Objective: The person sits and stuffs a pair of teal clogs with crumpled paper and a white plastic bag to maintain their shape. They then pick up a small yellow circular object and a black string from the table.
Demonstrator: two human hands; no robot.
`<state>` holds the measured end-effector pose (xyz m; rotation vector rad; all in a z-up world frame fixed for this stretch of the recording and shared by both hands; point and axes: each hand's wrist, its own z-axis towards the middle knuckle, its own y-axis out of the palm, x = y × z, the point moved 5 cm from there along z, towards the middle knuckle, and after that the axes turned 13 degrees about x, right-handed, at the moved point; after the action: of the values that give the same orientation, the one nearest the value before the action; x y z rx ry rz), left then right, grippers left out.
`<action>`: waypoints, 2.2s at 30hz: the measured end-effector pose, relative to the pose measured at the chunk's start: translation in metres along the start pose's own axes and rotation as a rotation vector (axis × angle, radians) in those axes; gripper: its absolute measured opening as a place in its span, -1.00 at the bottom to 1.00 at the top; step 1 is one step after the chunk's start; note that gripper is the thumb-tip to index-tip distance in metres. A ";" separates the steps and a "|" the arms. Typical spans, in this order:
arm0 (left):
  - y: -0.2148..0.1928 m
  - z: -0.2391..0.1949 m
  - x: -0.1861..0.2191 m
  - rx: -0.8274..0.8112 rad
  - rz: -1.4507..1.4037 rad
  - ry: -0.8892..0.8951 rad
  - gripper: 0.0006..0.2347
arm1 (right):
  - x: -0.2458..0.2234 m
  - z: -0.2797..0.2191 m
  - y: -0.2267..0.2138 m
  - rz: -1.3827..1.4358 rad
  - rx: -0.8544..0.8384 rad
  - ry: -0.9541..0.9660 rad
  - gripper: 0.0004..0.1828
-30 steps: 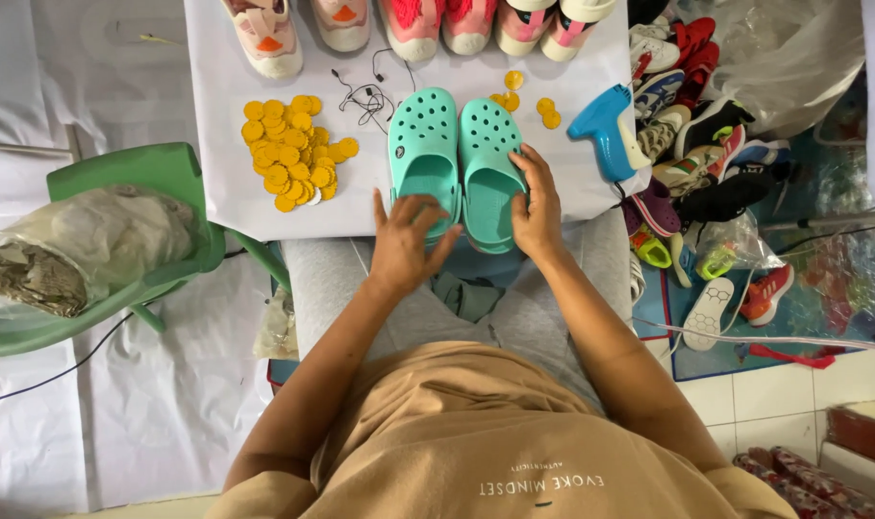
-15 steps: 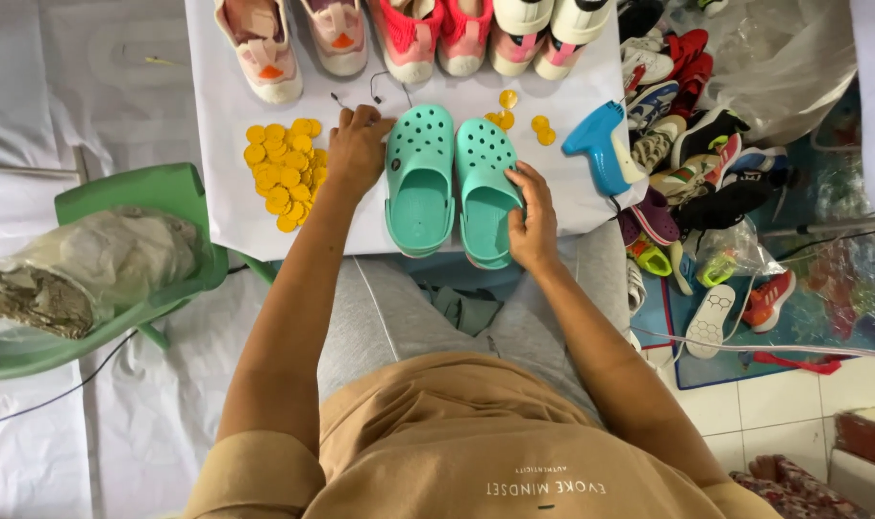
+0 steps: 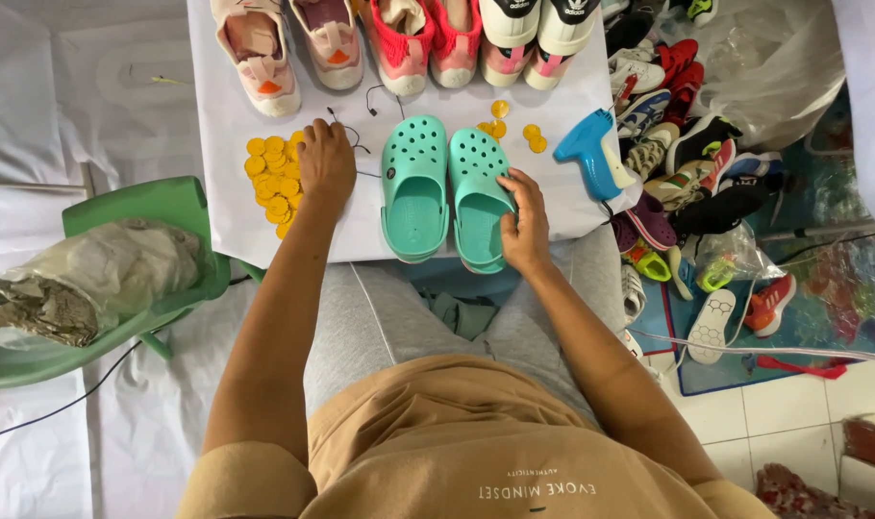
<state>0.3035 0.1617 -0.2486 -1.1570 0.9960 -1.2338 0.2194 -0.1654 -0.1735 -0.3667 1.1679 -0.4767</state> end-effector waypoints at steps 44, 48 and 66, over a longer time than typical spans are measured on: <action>-0.200 -0.009 0.043 0.318 -1.769 -0.351 -0.87 | -0.034 -0.005 -0.002 -0.142 -0.106 -0.171 -0.44; -0.219 -0.021 0.055 0.173 -1.809 -0.335 -0.88 | -0.044 -0.001 -0.008 -0.089 -0.085 -0.166 -0.47; -0.161 -0.090 0.093 0.146 -1.907 -0.656 -0.89 | -0.037 -0.003 0.012 0.745 -0.123 0.352 -0.67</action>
<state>0.1970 0.0640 -0.1003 -2.1884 -1.0911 -1.8970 0.2071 -0.1361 -0.1516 0.0691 1.5737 0.1937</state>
